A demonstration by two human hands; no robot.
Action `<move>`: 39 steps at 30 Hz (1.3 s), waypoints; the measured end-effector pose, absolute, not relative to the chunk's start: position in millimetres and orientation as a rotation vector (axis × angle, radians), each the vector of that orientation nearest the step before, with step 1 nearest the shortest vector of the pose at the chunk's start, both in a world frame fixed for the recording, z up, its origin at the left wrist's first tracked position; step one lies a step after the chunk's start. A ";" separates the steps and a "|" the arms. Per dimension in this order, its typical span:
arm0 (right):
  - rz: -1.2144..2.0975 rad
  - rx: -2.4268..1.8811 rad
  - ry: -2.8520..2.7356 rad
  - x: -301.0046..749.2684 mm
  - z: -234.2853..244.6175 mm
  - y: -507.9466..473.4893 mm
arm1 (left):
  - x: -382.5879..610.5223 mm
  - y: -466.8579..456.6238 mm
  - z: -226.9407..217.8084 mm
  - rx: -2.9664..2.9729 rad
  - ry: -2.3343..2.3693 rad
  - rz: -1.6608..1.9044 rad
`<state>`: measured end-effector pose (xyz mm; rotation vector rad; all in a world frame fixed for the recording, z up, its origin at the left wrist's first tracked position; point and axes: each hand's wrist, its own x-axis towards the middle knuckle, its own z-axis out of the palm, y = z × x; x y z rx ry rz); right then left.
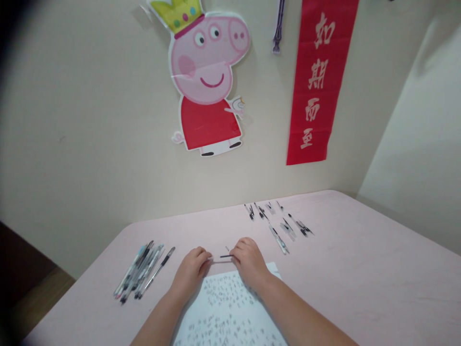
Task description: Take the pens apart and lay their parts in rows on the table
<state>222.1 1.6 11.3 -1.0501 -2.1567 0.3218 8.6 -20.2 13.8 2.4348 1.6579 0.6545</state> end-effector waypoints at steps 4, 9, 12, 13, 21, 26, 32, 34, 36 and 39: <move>0.280 -1.155 -2.117 230.9 5.0 11.3 | 2.4 -17.1 9.3 2.429 1.763 0.683; 0.254 -1.359 -2.025 240.1 -6.5 21.1 | 1.6 -17.6 6.9 2.408 1.848 0.743; 0.241 -1.442 -1.974 243.8 -11.0 24.3 | 3.5 -18.6 6.4 2.406 1.857 0.750; 0.233 -1.466 -1.964 244.6 -11.9 24.8 | 4.0 -18.6 6.1 2.415 1.854 0.748; 0.251 -1.565 -1.966 243.8 -11.2 24.4 | 4.7 -15.7 2.8 2.593 1.728 0.820; 0.239 -1.601 -1.992 240.8 -5.6 20.7 | 6.3 -17.1 5.5 2.654 1.694 0.823; 0.254 -1.572 -1.993 238.2 -2.9 18.0 | 8.6 -17.8 10.7 2.669 1.715 0.847; 0.268 -1.558 -1.989 238.1 -3.5 18.1 | 8.5 -17.9 11.5 2.665 1.732 0.856; 0.280 -1.545 -1.986 238.0 -4.4 18.2 | 7.6 -17.7 10.9 2.665 1.744 0.862; 0.296 -1.538 -1.994 237.9 -5.5 18.1 | 5.3 -16.6 8.2 2.657 1.754 0.877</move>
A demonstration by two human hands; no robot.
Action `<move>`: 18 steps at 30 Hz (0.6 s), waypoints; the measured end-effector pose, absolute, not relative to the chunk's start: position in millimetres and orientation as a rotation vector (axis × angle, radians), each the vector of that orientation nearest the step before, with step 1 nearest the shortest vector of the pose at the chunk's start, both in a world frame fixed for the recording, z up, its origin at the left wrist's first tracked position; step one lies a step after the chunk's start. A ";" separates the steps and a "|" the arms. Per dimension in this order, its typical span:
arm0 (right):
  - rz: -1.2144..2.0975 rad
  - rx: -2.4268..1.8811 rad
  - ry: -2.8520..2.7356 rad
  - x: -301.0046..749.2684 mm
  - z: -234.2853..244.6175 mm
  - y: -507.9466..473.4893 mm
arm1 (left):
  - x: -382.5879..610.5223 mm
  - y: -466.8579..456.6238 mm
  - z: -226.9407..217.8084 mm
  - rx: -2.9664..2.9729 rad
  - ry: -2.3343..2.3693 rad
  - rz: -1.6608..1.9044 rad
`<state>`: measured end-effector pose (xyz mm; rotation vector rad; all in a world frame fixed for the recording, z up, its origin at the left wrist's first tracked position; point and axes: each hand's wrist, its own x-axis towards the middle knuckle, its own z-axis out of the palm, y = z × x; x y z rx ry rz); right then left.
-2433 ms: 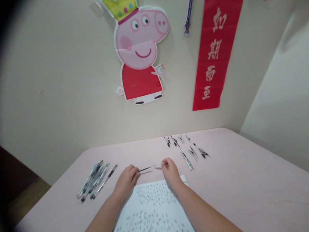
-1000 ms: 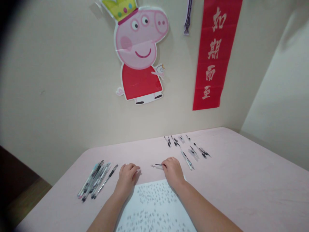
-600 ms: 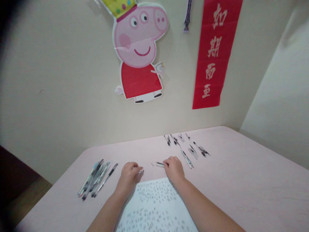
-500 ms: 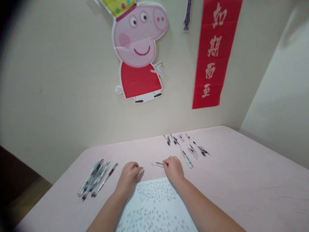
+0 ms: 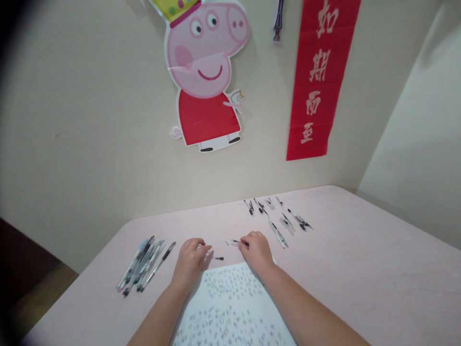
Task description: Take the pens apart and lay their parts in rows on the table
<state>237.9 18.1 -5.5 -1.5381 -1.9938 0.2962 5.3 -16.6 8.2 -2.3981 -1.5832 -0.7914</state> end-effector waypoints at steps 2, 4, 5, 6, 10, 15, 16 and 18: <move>0.303 -1.541 -2.002 237.7 -5.9 17.8 | 3.8 -15.8 6.2 -2.397 -1.599 -0.811; 0.297 -1.539 -2.011 237.3 -5.4 17.2 | 3.3 -15.4 4.8 -2.418 -1.620 -0.846; 0.286 -1.532 -2.015 237.0 -4.8 16.6 | 3.5 -15.4 4.3 -2.441 -1.634 -0.872; 0.267 -1.516 -2.016 236.4 -3.9 15.8 | 4.1 -15.5 4.0 -2.476 -1.651 -0.905; 0.201 -1.356 -2.025 231.3 1.9 9.9 | 9.1 -17.2 2.6 -2.636 -1.720 -1.071; 0.297 -0.956 -2.232 220.8 7.3 -1.3 | 15.6 -20.7 2.9 -2.753 -1.816 -1.053; 0.314 -0.876 -2.283 218.9 7.3 -3.3 | 16.5 -21.0 3.4 -2.767 -1.823 -1.020; 0.331 -0.765 -2.357 216.0 5.9 -6.0 | 18.1 -21.1 4.3 -2.772 -1.823 -0.963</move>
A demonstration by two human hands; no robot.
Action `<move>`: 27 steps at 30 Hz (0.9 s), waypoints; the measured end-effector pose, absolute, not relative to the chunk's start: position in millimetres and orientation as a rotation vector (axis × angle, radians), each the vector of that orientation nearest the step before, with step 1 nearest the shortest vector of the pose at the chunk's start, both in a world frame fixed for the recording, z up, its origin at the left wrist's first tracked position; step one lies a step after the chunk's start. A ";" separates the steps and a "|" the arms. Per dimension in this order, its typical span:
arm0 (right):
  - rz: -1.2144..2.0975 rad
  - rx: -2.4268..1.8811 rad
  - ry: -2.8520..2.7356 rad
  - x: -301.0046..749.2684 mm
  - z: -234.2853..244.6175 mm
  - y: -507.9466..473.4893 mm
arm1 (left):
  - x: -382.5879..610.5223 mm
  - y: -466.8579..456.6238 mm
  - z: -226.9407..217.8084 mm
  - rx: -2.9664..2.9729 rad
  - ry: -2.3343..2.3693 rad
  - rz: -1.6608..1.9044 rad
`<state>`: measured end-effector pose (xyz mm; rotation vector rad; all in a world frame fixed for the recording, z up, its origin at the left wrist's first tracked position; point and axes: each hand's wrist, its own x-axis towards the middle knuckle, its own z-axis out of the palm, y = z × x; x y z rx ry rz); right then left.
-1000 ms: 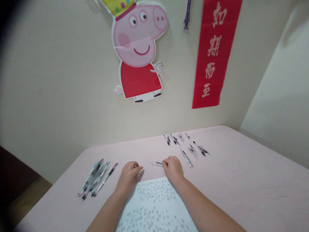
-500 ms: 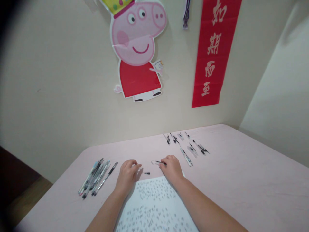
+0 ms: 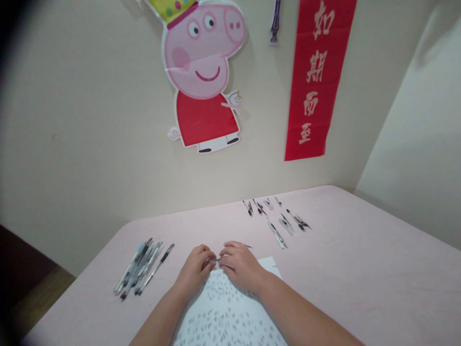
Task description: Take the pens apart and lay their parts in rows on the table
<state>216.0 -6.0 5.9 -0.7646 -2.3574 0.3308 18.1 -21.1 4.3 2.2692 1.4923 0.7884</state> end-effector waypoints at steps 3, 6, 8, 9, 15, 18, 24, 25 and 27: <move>0.336 -0.719 -2.403 213.8 1.3 -7.0 | 19.9 -20.1 5.0 2.300 1.512 0.754; 0.324 -0.754 -2.384 213.7 -3.3 -5.0 | 20.4 -18.9 4.7 2.310 1.526 0.732; 0.300 -0.796 -2.358 214.0 -4.7 -3.3 | 20.0 -18.3 4.3 2.302 1.544 0.732; 0.287 -0.824 -2.349 214.2 -4.5 -2.7 | 19.7 -18.2 4.2 2.297 1.549 0.737; 0.253 -0.982 -2.291 215.4 4.6 -2.8 | 22.4 -21.3 4.3 2.264 1.428 0.809; 0.260 -0.972 -2.238 215.6 8.3 -3.8 | 25.8 -26.2 6.4 2.272 1.316 0.837; 0.296 -0.930 -2.194 215.7 8.0 -4.1 | 22.2 -31.3 12.2 2.308 1.303 0.804; 0.299 -0.950 -2.183 216.1 7.1 -3.6 | 20.5 -31.0 12.8 2.318 1.311 0.788; 0.298 -1.025 -2.132 217.6 4.5 -1.9 | 17.8 -30.3 13.7 2.332 1.319 0.760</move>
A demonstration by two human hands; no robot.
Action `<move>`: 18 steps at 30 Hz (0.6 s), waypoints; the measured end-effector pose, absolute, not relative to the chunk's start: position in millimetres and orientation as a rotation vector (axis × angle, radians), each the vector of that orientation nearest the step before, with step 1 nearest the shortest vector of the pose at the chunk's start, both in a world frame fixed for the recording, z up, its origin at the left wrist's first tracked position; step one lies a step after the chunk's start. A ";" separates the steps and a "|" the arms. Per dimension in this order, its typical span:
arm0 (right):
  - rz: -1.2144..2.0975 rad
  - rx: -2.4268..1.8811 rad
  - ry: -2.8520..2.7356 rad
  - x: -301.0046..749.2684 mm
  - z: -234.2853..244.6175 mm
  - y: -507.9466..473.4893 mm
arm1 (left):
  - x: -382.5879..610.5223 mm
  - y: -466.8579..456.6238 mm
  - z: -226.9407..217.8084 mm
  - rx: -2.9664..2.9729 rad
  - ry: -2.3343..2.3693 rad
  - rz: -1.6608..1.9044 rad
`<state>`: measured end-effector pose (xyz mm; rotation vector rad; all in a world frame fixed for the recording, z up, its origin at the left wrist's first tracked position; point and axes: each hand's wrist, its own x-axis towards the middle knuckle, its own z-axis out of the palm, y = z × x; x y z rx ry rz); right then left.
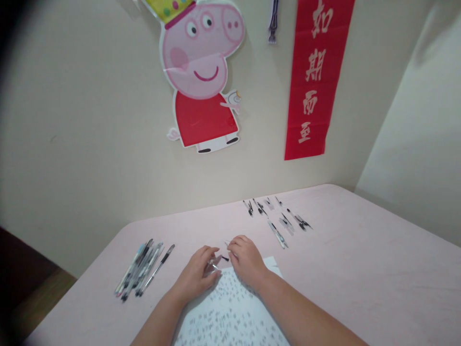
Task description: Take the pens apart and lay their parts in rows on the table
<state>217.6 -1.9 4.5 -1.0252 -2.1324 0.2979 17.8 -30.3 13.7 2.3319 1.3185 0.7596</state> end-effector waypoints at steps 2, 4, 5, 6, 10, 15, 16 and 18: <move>0.304 -1.128 -2.064 220.4 1.0 1.4 | 16.7 -29.8 14.3 2.333 1.323 0.748; 0.320 -1.234 -1.988 224.4 -3.4 6.5 | 16.9 -29.5 14.4 2.319 1.327 0.755; 0.332 -1.280 -1.950 226.7 -5.9 9.7 | 17.1 -29.2 14.0 2.304 1.327 0.767; 0.346 -1.324 -1.913 229.2 -8.6 13.0 | 17.1 -28.7 13.3 2.284 1.329 0.789; 0.423 -1.464 -1.766 237.5 -18.6 25.0 | 11.0 -21.1 6.1 2.169 1.432 0.953; 0.432 -1.498 -1.795 240.5 -18.0 25.9 | -9.4 -8.7 -1.7 2.009 1.638 1.087; 0.414 -1.499 -1.843 240.0 -15.9 24.0 | -13.3 -8.2 -1.1 1.998 1.623 1.062; 0.366 -1.499 -1.951 238.3 -11.1 19.1 | -18.9 -9.5 2.3 2.003 1.544 0.970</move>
